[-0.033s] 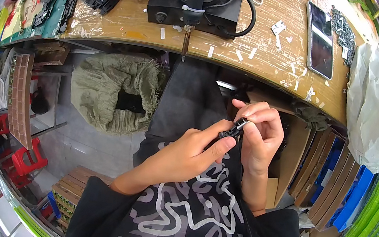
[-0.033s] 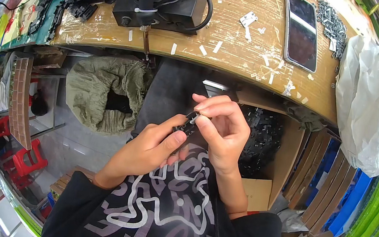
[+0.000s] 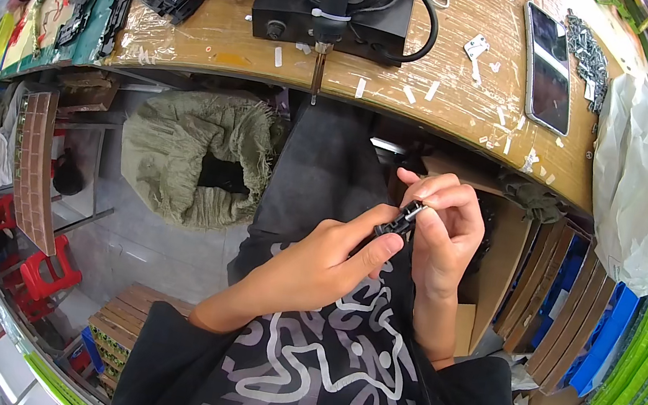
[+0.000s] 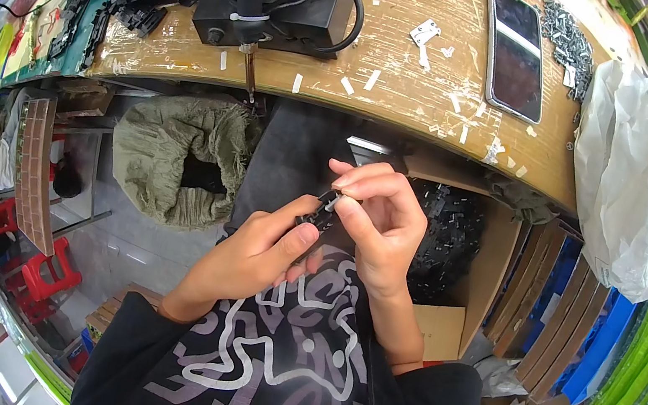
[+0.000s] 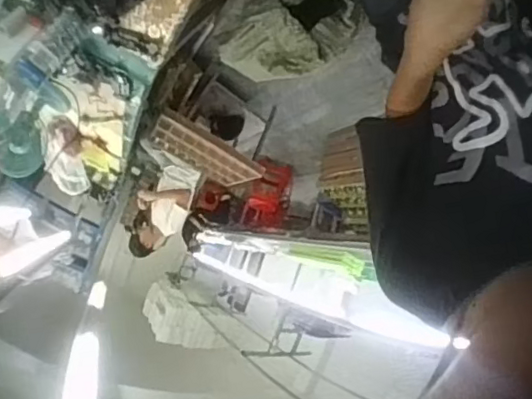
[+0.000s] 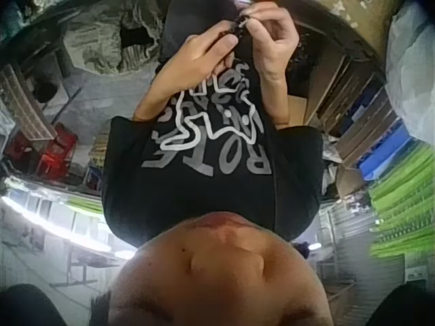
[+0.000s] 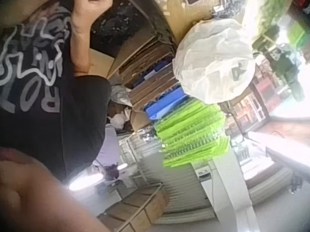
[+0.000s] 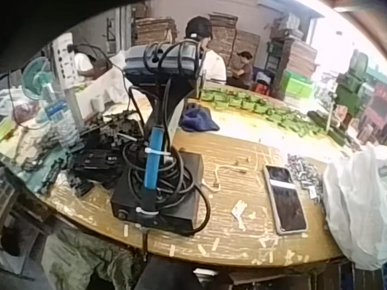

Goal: The person repeatedly picks up small black plastic electronic housings, inserts a white wire into a port, and applies a soldering iron to the connection point. After each soldering action, the person places the unit on the table and picks up another to repeat the process.

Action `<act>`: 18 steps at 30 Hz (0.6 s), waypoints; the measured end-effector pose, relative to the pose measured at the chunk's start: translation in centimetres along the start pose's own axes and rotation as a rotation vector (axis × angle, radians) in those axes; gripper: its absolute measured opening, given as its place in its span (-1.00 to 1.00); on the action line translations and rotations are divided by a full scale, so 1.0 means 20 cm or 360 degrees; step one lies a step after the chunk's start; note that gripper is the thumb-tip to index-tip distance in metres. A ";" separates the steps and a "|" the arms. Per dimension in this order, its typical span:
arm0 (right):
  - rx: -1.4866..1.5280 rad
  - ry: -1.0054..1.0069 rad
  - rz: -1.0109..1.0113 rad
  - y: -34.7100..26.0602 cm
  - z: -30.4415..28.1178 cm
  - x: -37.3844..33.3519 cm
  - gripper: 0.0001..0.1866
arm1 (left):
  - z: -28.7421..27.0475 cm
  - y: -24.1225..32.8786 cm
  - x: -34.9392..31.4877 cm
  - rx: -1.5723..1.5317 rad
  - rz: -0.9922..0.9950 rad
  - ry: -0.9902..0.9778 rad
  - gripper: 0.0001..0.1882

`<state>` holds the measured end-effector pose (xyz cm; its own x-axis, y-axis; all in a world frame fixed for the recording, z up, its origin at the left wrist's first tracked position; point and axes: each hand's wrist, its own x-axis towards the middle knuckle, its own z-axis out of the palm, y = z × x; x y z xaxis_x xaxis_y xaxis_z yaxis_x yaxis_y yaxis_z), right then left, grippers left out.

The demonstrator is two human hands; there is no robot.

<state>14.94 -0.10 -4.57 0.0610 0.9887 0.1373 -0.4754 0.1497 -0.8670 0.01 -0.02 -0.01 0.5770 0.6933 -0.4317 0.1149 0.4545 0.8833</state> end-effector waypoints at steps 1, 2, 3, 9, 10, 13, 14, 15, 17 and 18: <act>0.0032 0.0010 0.0007 0.00 0.00 0.00 -0.90 | 0.00 0.00 0.00 -0.0004 0.0003 0.0001 -0.63; 0.0063 0.0025 0.0010 0.01 0.00 0.00 -0.90 | 0.00 0.00 0.00 -0.0019 0.0018 0.0003 -0.64; 0.0095 0.0040 0.0012 0.01 0.01 0.00 -0.90 | 0.01 -0.01 0.00 -0.0034 0.0032 0.0005 -0.64; 0.0154 -0.0010 0.0074 0.01 0.01 0.01 -0.93 | 0.01 -0.02 -0.01 -0.0021 0.0050 0.0001 -0.61; 0.0135 -0.0040 0.0082 0.01 0.01 0.02 -0.94 | 0.00 -0.03 -0.01 -0.0022 0.0069 -0.0014 -0.59; -0.0396 -0.0243 0.0114 -0.04 -0.01 0.06 -0.93 | -0.04 -0.07 -0.02 -0.0049 0.0109 -0.0086 -0.53; -0.0468 -0.0314 0.0118 -0.04 -0.03 0.07 -0.92 | -0.05 -0.10 -0.02 -0.0130 0.0100 -0.0125 -0.53; -0.0507 -0.0395 0.0075 -0.04 -0.05 0.08 -0.92 | -0.06 -0.13 -0.01 -0.0212 0.0093 -0.0164 -0.52; -0.0490 -0.0500 0.0042 -0.05 -0.06 0.08 -0.93 | -0.07 -0.14 0.00 -0.0577 0.0069 -0.0292 -0.53; -0.0405 -0.0541 0.0034 -0.04 -0.06 0.08 -0.93 | -0.10 -0.15 0.01 -0.0607 0.0053 -0.0352 -0.51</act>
<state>16.43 1.46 -4.22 -0.2593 0.9376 0.2315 -0.2390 0.1699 -0.9560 -1.75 -0.18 -3.15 0.7394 0.5933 -0.3181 -0.1894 0.6368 0.7474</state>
